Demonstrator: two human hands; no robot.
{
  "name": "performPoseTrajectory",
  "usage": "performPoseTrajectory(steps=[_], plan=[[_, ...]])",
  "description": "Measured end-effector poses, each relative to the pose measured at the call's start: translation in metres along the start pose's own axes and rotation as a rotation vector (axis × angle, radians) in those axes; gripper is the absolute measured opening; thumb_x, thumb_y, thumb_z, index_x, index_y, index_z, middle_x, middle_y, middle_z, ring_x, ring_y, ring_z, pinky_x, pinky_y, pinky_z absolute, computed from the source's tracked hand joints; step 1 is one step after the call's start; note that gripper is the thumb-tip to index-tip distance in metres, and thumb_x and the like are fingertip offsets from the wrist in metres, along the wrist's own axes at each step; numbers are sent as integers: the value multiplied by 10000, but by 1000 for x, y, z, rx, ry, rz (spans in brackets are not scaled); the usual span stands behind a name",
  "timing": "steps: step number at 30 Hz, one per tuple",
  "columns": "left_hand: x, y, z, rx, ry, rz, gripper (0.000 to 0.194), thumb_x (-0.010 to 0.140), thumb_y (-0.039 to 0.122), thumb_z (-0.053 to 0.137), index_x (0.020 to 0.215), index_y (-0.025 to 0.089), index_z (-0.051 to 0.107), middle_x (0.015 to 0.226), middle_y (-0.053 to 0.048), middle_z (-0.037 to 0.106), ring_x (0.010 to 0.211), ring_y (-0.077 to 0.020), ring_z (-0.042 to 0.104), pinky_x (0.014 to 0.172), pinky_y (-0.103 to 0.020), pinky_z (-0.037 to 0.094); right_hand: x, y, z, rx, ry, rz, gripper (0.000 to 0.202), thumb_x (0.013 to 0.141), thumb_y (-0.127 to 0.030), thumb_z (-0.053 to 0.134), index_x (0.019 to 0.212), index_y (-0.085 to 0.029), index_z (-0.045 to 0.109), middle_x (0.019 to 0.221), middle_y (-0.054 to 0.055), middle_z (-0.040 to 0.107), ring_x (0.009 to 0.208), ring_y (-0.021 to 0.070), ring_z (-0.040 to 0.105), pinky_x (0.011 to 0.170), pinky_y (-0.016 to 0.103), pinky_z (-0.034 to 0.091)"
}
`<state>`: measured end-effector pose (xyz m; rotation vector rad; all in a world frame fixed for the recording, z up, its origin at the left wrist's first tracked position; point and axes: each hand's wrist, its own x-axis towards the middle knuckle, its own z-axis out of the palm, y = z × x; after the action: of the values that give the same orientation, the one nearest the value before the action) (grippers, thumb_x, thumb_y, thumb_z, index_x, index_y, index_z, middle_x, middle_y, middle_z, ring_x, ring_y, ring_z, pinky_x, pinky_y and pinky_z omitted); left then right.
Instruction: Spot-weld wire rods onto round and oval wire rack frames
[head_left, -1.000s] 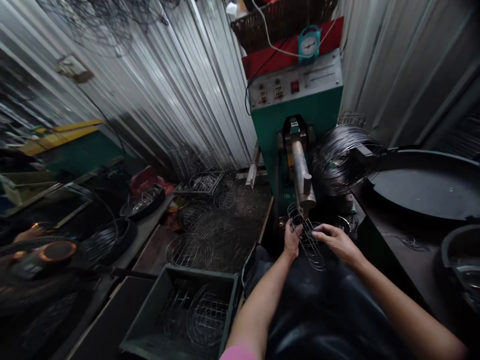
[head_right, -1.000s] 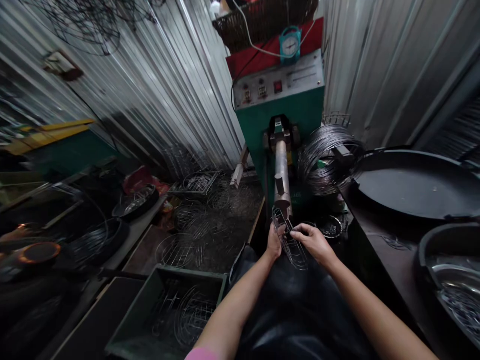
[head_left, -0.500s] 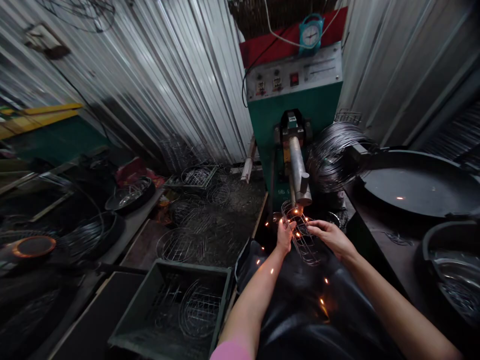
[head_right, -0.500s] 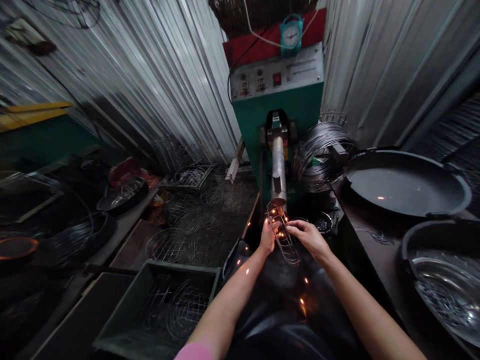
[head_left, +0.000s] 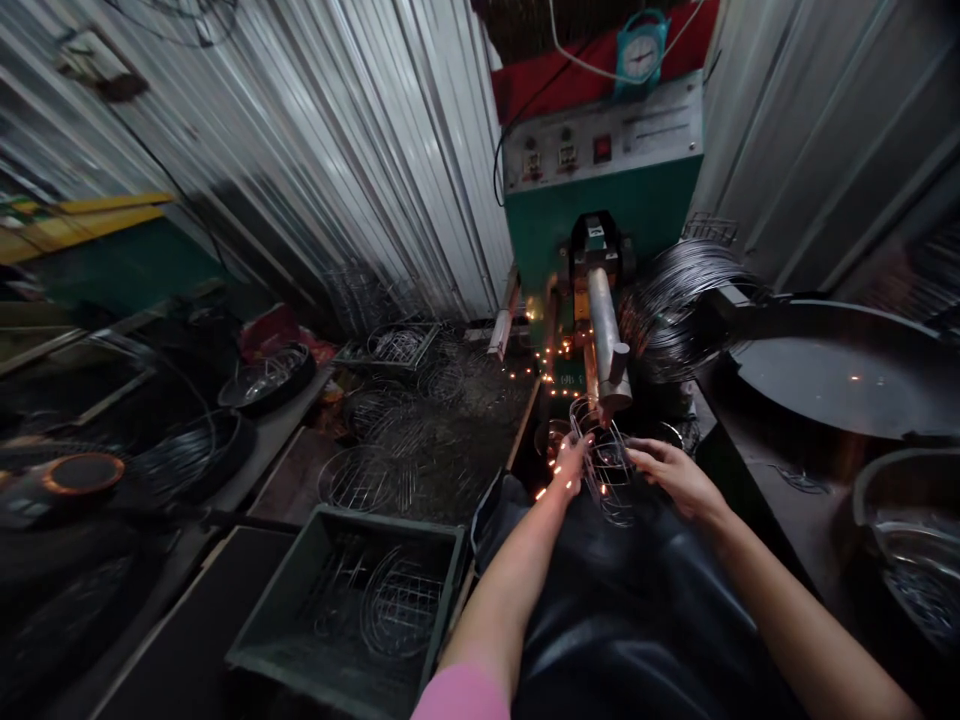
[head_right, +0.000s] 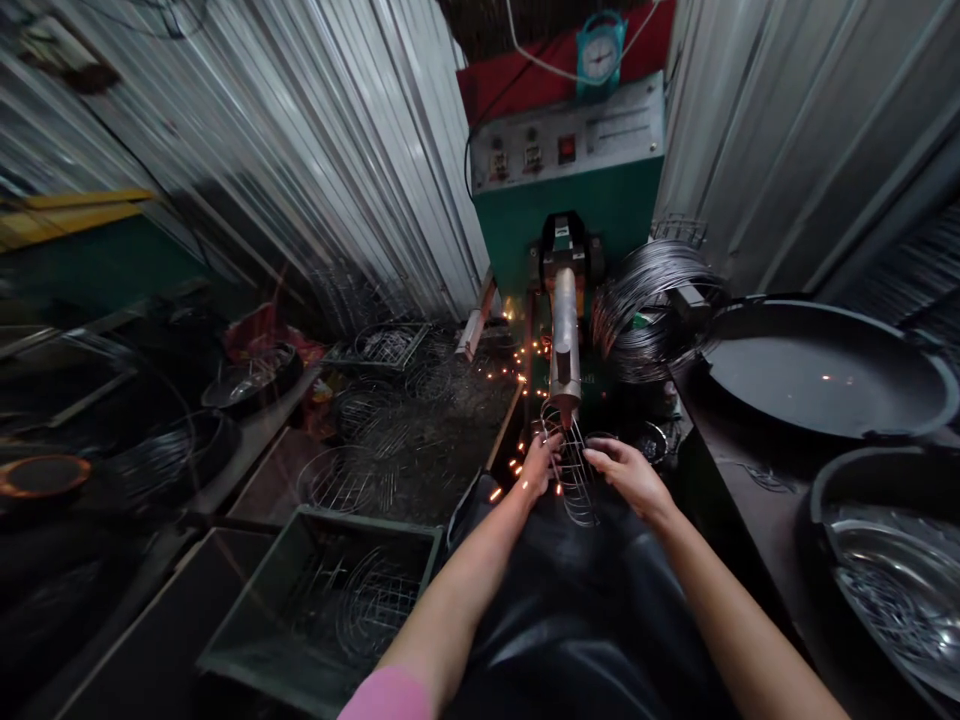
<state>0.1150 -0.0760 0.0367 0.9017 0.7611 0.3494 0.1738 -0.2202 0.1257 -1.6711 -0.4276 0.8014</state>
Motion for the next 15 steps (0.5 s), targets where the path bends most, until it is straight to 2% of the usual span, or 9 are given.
performPoseTrajectory(steps=[3,7,13,15], plan=[[2,-2,-4,23,-35,4,494,587,435,724,959,200,498,655,50,441,469,-49,377,400,-167,256,-11,12,-4,0,-65,27,403,565,-490,712,773,-154,633,605,-17,571,516,84,450,490,217,343],[5,-7,-5,35,29,-14,492,589,442,713,955,203,488,621,66,399,420,-33,313,374,-160,177,-15,12,-2,14,-108,19,384,555,-492,714,714,-161,602,548,-45,522,483,78,421,483,217,332],[-2,-8,0,29,107,40,462,611,513,677,876,192,477,553,76,351,392,-36,269,363,-176,140,-12,9,-1,-27,-33,-83,346,656,-500,644,788,-182,618,663,1,609,589,136,534,548,249,409],[-5,-7,1,31,126,8,445,615,512,672,848,191,472,538,76,339,391,-39,273,364,-178,146,-7,8,0,-44,-3,-102,351,659,-507,639,789,-182,627,659,8,615,589,143,541,545,252,414]])
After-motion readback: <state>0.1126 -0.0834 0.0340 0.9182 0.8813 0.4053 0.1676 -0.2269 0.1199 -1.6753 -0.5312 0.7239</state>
